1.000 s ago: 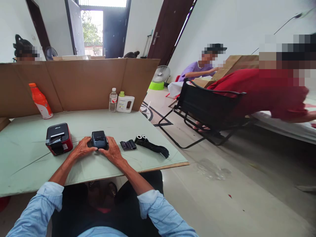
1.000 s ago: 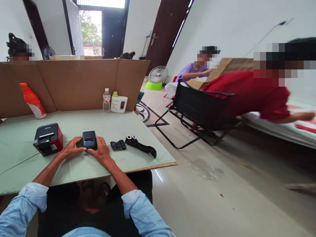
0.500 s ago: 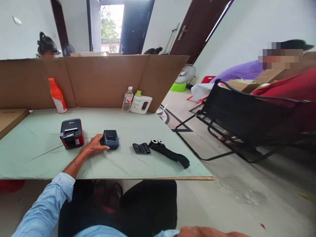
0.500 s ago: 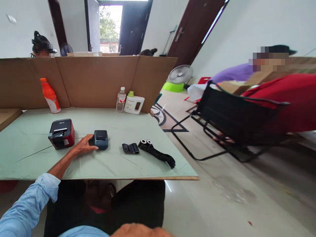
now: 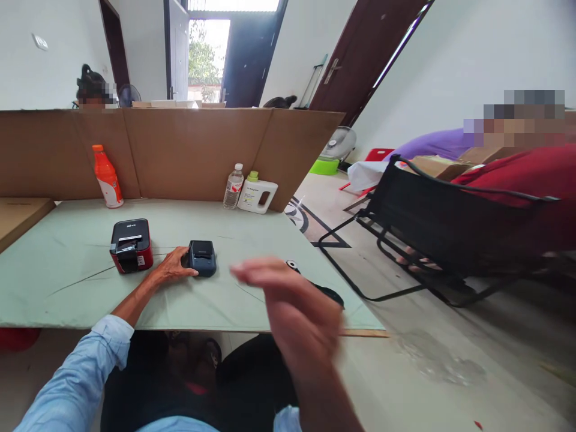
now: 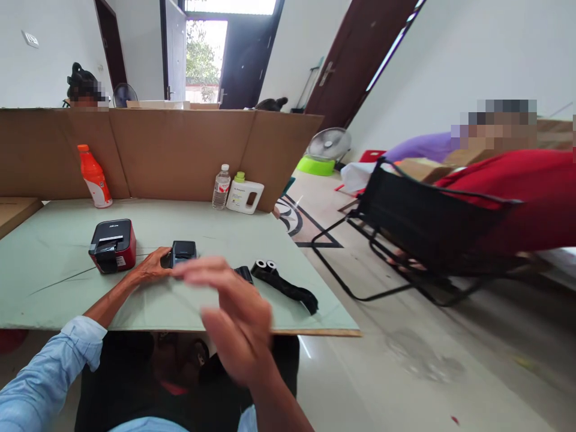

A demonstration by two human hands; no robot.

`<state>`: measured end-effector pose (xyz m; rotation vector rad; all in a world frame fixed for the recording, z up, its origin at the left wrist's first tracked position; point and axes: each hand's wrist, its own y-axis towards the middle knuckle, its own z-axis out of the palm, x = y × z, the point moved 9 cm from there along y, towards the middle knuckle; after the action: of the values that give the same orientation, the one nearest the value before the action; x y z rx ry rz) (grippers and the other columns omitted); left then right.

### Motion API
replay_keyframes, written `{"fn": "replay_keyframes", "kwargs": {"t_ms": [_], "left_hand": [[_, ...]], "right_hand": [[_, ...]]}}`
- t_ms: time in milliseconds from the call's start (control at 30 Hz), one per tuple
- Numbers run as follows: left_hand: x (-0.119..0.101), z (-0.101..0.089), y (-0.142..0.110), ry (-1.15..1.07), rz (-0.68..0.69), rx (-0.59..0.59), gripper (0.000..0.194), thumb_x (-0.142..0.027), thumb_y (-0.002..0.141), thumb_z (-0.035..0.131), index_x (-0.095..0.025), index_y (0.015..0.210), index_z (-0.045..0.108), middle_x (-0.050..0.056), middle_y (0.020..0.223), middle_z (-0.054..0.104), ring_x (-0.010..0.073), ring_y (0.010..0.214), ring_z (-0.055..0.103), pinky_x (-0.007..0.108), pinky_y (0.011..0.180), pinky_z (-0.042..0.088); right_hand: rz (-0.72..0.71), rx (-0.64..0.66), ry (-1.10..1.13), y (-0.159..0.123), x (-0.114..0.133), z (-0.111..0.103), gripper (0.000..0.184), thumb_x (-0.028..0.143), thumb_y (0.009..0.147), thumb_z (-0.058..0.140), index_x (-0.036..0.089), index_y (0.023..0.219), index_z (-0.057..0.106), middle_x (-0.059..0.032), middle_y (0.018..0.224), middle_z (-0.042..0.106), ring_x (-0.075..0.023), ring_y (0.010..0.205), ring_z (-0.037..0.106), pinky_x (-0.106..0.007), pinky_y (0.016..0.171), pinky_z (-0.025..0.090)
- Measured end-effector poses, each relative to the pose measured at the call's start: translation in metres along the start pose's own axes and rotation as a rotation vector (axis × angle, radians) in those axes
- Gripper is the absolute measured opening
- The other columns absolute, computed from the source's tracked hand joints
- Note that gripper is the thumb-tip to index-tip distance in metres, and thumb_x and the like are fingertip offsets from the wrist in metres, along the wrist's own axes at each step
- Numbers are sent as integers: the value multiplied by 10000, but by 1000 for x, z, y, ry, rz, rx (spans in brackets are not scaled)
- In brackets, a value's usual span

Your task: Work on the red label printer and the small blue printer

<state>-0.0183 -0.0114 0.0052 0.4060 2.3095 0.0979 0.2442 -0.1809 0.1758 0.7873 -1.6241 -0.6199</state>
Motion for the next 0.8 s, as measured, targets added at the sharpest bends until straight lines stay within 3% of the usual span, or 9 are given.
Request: {"fn": "replay_keyframes", "kwargs": {"t_ms": [100, 167, 267, 400, 800], "left_hand": [[-7, -1, -4, -21, 50, -9, 804, -526, 705, 876, -149, 1383, 666, 158, 1372, 691, 368, 1262, 640, 469, 1104, 494], [-11, -2, -7, -31, 73, -15, 782, -535, 737, 862, -164, 1394, 659, 156, 1395, 684, 358, 1276, 635, 471, 1124, 484], [-12, -2, -9, -28, 75, -32, 743, -536, 764, 851, -169, 1382, 665, 162, 1399, 680, 349, 1275, 637, 485, 1140, 474], [-11, -1, -7, -22, 65, -56, 709, -505, 751, 867, -176, 1352, 684, 156, 1382, 686, 341, 1274, 643, 490, 1148, 474], [-4, -10, -9, 64, -68, -65, 675, -558, 725, 853, -175, 1267, 731, 156, 1374, 699, 356, 1295, 649, 483, 1149, 492]], "right_hand": [[165, 36, -178, 15, -100, 44, 521, 516, 972, 665, 248, 1417, 618, -150, 1369, 666, -315, 1234, 662, -557, 1053, 572], [306, 120, -251, 6, -171, 73, 740, 561, 906, 714, 181, 1513, 525, -214, 1468, 596, -355, 1315, 620, -584, 1093, 538], [419, 251, -373, -22, -238, 102, 916, 560, 845, 762, 173, 1596, 408, -225, 1531, 552, -380, 1397, 565, -587, 1129, 504], [354, 285, -494, -40, -249, 111, 907, 489, 841, 779, 175, 1602, 400, -207, 1514, 578, -384, 1400, 551, -580, 1146, 472], [327, 293, -519, -39, -251, 114, 857, 444, 870, 759, 177, 1603, 404, -189, 1470, 604, -362, 1338, 577, -530, 1100, 489]]}}
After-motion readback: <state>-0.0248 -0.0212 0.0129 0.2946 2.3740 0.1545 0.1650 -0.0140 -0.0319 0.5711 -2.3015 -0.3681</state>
